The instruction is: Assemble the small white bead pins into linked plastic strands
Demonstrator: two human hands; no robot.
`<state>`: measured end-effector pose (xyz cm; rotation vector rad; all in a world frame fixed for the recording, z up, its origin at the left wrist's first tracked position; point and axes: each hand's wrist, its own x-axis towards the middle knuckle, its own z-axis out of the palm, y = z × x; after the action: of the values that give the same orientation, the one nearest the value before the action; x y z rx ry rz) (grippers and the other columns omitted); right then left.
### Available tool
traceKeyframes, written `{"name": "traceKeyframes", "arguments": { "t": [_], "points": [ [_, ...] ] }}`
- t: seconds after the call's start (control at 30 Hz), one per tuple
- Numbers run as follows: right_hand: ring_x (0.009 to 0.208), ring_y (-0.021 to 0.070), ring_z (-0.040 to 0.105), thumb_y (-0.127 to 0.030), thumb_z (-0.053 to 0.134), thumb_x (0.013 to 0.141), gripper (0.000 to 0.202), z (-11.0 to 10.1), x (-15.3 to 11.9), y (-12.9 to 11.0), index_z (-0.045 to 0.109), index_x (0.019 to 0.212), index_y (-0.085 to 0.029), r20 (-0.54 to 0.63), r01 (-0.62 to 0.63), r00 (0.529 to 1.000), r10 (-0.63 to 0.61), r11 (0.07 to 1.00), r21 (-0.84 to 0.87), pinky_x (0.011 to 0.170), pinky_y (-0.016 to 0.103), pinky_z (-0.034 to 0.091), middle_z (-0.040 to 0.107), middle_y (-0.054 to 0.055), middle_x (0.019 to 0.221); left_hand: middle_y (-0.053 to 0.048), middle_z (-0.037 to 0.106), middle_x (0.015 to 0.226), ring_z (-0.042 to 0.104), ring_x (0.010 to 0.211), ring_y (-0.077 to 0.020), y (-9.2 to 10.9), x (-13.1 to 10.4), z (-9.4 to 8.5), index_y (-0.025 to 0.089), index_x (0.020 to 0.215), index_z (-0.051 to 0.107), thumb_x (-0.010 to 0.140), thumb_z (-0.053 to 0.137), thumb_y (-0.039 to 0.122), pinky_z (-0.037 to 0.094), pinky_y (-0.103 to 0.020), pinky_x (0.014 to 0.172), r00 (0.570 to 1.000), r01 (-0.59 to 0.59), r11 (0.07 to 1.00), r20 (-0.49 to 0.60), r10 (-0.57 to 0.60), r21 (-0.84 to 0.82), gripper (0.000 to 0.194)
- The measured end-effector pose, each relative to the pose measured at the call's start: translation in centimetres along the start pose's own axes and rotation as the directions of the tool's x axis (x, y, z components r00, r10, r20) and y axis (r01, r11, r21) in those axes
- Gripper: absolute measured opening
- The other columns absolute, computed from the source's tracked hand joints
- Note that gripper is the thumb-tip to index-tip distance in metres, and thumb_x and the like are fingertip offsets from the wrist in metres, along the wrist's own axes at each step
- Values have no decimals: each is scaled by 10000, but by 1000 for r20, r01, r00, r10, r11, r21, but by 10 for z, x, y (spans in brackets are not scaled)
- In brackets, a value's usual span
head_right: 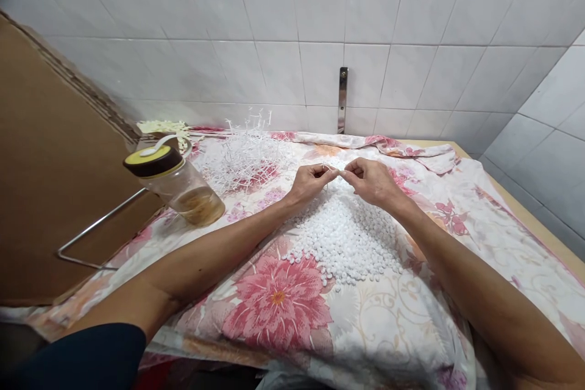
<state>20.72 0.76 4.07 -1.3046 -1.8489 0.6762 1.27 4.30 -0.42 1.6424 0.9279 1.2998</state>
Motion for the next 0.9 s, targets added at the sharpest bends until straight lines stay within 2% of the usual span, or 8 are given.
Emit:
{"name": "traceKeyframes", "arguments": {
  "t": [0.13, 0.27, 0.43, 0.63, 0.8, 0.9],
  "points": [
    [736, 213, 723, -474, 753, 884, 283, 9, -2, 1, 731, 890, -193, 9, -20, 1000, 20, 1000, -22, 500, 280, 594, 750, 76, 826, 15, 571, 664, 457, 640, -102, 4, -3, 2, 143, 661, 645, 810, 744, 423, 359, -261, 627, 1000, -13, 1000, 9, 13, 27, 333],
    [673, 174, 712, -384, 756, 871, 205, 13, -2, 2, 705, 849, -187, -34, -81, 996, 79, 996, -41, 467, 225, 552, 732, 53, 776, 24, 531, 641, 439, 625, -103, 5, -6, 3, 150, 650, 620, 825, 725, 421, 344, -265, 612, 999, -36, 995, 6, 36, 90, 339],
    [591, 145, 672, -330, 781, 821, 186, 13, -3, -3, 659, 802, -192, -46, -102, 994, 101, 995, -9, 449, 220, 532, 692, 19, 719, 9, 580, 663, 494, 645, -124, 1, -7, 4, 151, 716, 673, 839, 699, 401, 373, -277, 636, 998, -65, 983, -1, 66, 172, 281],
    [532, 131, 637, -287, 731, 837, 144, 13, -5, -9, 640, 787, -187, -12, -71, 997, 71, 996, -58, 492, 247, 478, 674, 4, 681, -6, 636, 717, 534, 680, -136, 3, -8, 4, 160, 752, 687, 862, 687, 330, 406, -280, 672, 990, -130, 951, -22, 142, 279, 203],
    [613, 139, 592, -261, 698, 825, 96, 11, -4, -5, 654, 777, -190, -5, 38, 999, -40, 981, -193, 574, 273, 426, 677, 5, 689, -9, 632, 713, 541, 682, -141, 9, -9, 6, 165, 732, 674, 856, 709, 278, 417, -283, 686, 984, -162, 930, -21, 179, 330, 171],
    [620, 142, 566, -272, 689, 825, 105, 7, -4, -9, 654, 768, -192, -1, 51, 999, -52, 975, -216, 582, 278, 408, 668, 5, 680, -12, 634, 726, 545, 685, -140, 12, -10, 6, 168, 736, 679, 859, 707, 266, 420, -283, 691, 978, -193, 920, -5, 208, 342, 159]
  ]
}}
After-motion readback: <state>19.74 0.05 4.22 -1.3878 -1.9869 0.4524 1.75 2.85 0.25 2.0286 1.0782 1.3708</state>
